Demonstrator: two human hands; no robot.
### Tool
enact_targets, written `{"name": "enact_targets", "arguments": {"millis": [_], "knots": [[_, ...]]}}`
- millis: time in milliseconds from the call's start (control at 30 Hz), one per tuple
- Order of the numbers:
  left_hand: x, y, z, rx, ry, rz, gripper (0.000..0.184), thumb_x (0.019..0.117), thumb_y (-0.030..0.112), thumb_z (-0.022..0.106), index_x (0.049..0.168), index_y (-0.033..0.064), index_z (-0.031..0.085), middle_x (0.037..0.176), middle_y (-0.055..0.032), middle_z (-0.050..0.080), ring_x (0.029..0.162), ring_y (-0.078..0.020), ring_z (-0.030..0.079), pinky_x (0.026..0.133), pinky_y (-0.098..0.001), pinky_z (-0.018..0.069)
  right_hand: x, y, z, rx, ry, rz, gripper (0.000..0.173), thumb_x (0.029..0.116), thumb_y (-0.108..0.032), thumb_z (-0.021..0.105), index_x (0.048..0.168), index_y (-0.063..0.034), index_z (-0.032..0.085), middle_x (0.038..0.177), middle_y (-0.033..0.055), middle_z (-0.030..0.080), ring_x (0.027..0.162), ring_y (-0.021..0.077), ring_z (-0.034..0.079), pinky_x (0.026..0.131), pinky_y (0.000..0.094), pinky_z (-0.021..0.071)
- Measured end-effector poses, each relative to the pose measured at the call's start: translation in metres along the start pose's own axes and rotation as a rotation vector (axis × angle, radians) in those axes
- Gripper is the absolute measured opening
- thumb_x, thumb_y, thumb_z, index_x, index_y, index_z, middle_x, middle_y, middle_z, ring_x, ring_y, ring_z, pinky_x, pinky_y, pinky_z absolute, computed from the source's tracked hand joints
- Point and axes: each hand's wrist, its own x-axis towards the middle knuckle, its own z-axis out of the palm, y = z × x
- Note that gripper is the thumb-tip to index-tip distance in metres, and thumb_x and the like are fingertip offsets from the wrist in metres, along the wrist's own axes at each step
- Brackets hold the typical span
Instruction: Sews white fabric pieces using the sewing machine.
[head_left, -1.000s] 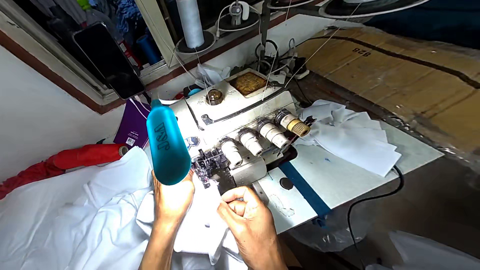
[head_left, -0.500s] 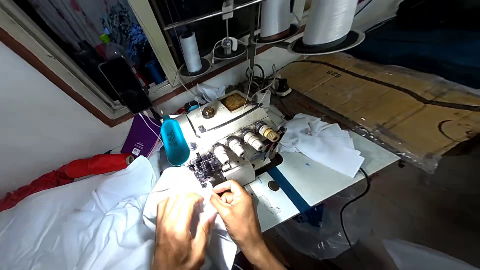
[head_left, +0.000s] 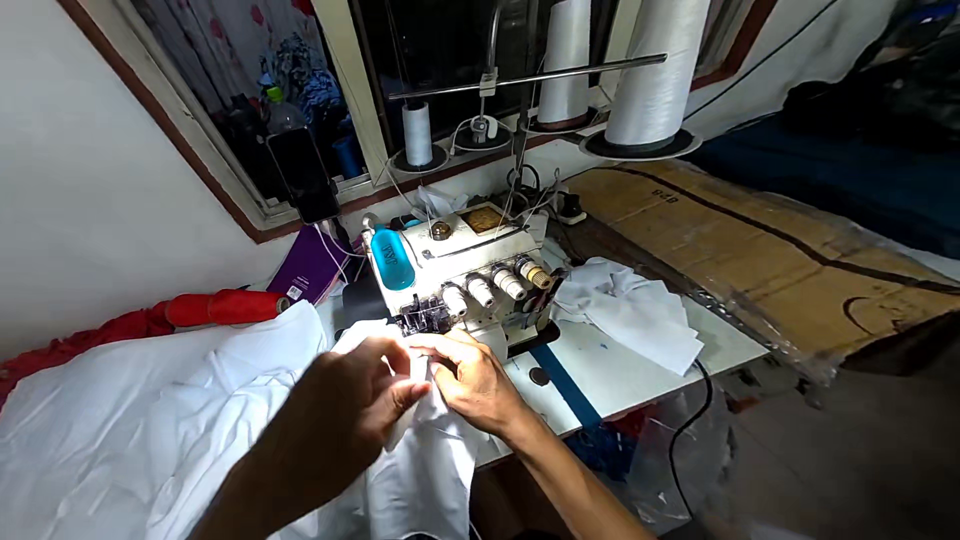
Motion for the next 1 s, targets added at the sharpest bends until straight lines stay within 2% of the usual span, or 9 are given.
{"name": "enact_targets", "arguments": {"millis": [100, 200, 333, 433, 567, 700, 867, 933, 1000], "knots": [[0.0, 0.003, -0.02, 0.035, 0.107, -0.04, 0.041, 0.0894, 0.057, 0.067, 0.115, 0.0242, 0.065, 0.086, 0.0141, 0.07, 0.081, -0.001, 0.067, 0.073, -0.0297, 0.0582, 0.001, 0.005, 0.006, 0.005, 0.039, -0.021, 0.034, 0.0849, -0.02, 0.064, 0.116, -0.0167, 0.079, 0.094, 0.0014, 0.073, 0.089, 0.0129, 0.066, 0.081, 0.034, 0.0544], [0.0, -0.003, -0.022, 0.113, 0.136, 0.029, 0.055, 0.0787, 0.06, 0.074, 0.119, 0.0247, 0.065, 0.102, 0.0131, 0.069, 0.096, -0.0014, 0.066, 0.085, -0.0307, 0.0572, 0.001, 0.01, 0.015, 0.016, 0.163, -0.057, 0.028, 0.083, -0.021, 0.068, 0.107, -0.0133, 0.08, 0.086, 0.003, 0.073, 0.079, 0.0146, 0.067, 0.074, 0.036, 0.056], [0.0, -0.007, -0.012, 0.332, 0.199, 0.048, 0.038, 0.0709, 0.034, 0.076, 0.104, 0.0162, 0.069, 0.094, 0.0034, 0.065, 0.082, -0.0095, 0.061, 0.068, -0.0291, 0.0526, 0.001, 0.011, 0.019, 0.016, 0.212, -0.093, 0.022, 0.0868, -0.013, 0.063, 0.1, -0.0071, 0.079, 0.08, 0.0057, 0.071, 0.073, 0.0144, 0.067, 0.07, 0.0326, 0.0552], [0.002, -0.011, -0.008, 0.422, 0.244, 0.028, 0.02, 0.0804, 0.032, 0.068, 0.091, 0.015, 0.068, 0.084, 0.0039, 0.057, 0.073, -0.0078, 0.055, 0.062, -0.0243, 0.0481, 0.001, 0.009, 0.013, 0.008, 0.125, -0.071, 0.025, 0.0885, -0.014, 0.058, 0.102, -0.0078, 0.078, 0.084, 0.0068, 0.072, 0.079, 0.0175, 0.068, 0.074, 0.0358, 0.0554], [0.003, -0.013, -0.006, 0.435, 0.276, 0.032, 0.022, 0.0871, 0.036, 0.064, 0.087, 0.0143, 0.068, 0.083, 0.004, 0.055, 0.073, -0.0065, 0.054, 0.062, -0.0218, 0.0463, 0.002, 0.009, 0.007, 0.017, 0.012, -0.032, 0.035, 0.0866, -0.039, 0.074, 0.105, -0.0097, 0.079, 0.084, 0.007, 0.071, 0.079, 0.0192, 0.065, 0.076, 0.0398, 0.0533], [0.005, -0.017, -0.003, 0.49, 0.305, 0.048, 0.021, 0.0874, 0.029, 0.061, 0.085, 0.0096, 0.067, 0.083, -0.0011, 0.057, 0.077, -0.0151, 0.059, 0.065, -0.0313, 0.051, 0.004, 0.01, 0.003, 0.099, -0.08, -0.009, 0.024, 0.0954, -0.029, 0.067, 0.096, -0.0091, 0.08, 0.087, 0.0069, 0.074, 0.088, 0.0182, 0.069, 0.086, 0.0405, 0.0522], [-0.02, -0.036, 0.026, 0.359, 0.228, 0.228, 0.023, 0.0975, 0.021, 0.057, 0.093, 0.01, 0.076, 0.117, -0.0169, 0.069, 0.12, -0.0362, 0.062, 0.103, -0.0525, 0.0497, -0.038, -0.01, -0.018, 0.257, -0.264, 0.101, 0.029, 0.0953, -0.032, 0.07, 0.088, -0.0035, 0.073, 0.077, 0.0026, 0.068, 0.07, 0.006, 0.061, 0.069, 0.0283, 0.0497], [-0.042, -0.034, 0.053, 0.256, 0.09, 0.301, 0.023, 0.1032, 0.021, 0.052, 0.095, 0.0137, 0.072, 0.121, -0.0127, 0.07, 0.123, -0.031, 0.062, 0.102, -0.0472, 0.0515, -0.075, -0.009, -0.015, 0.299, -0.239, 0.09, 0.028, 0.0944, -0.035, 0.072, 0.096, -0.0072, 0.075, 0.079, 0.0002, 0.073, 0.07, 0.0049, 0.067, 0.068, 0.0276, 0.0563], [-0.056, -0.035, 0.073, 0.15, -0.069, 0.367, 0.024, 0.1054, 0.023, 0.049, 0.094, 0.0149, 0.069, 0.104, -0.004, 0.072, 0.113, -0.0219, 0.066, 0.103, -0.0424, 0.051, -0.105, -0.002, -0.006, 0.289, -0.19, 0.079, 0.031, 0.0956, -0.037, 0.072, 0.114, -0.012, 0.074, 0.086, -0.0029, 0.075, 0.074, 0.0045, 0.07, 0.071, 0.0271, 0.06]]}}
